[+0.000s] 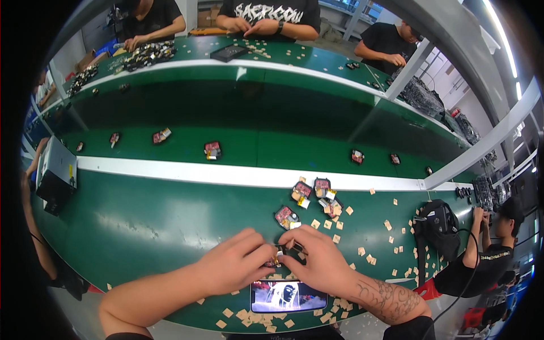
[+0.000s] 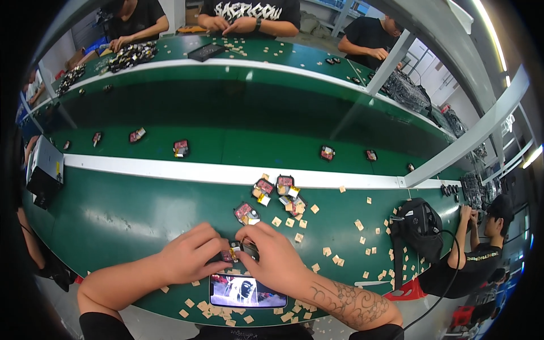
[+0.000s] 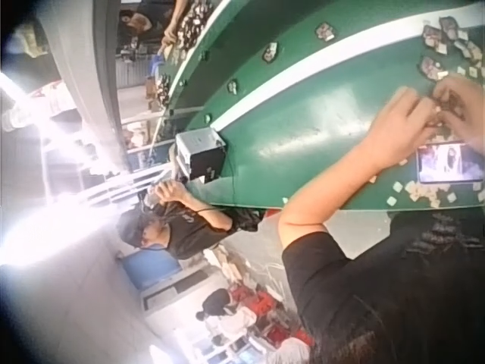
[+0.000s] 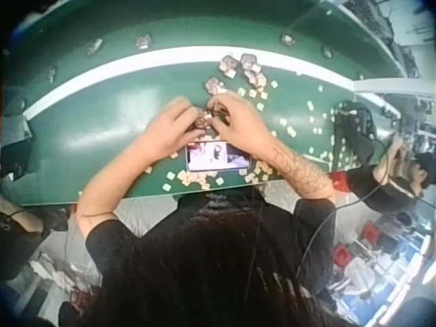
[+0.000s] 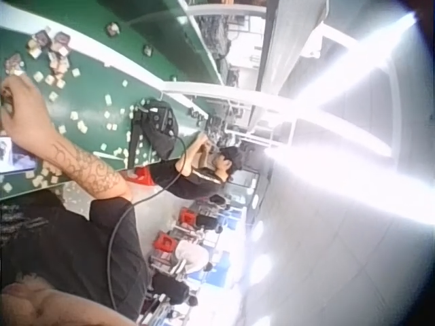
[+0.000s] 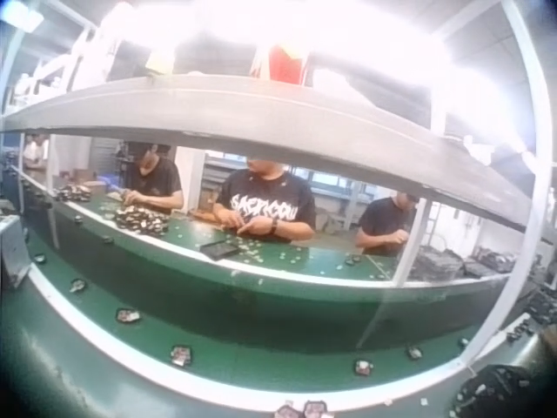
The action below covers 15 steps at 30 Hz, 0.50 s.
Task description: Manually assembling and inspecting small electronic circuit components on a production line.
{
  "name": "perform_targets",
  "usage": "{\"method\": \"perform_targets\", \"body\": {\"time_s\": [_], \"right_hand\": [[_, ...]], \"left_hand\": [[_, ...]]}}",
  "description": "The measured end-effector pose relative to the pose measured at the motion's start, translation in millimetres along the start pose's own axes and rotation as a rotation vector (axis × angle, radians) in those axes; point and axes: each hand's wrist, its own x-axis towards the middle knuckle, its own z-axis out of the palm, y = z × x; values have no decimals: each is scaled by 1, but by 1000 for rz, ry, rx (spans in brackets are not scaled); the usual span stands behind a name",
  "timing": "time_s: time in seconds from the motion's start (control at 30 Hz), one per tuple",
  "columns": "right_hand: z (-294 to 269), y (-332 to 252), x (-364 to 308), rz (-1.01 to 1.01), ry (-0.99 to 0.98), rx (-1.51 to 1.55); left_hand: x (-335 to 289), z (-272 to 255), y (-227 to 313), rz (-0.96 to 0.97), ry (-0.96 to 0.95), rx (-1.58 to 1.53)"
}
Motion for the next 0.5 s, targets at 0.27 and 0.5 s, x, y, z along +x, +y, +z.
{"method": "perform_targets", "body": {"time_s": [0.27, 0.5], "right_hand": [[-10, -5, -7, 213, -79, 493], [-22, 12, -4, 161, 88, 734]], "left_hand": [[16, -16, 30, -302, 68, -327], [58, 3, 13, -322, 114, -598]]}}
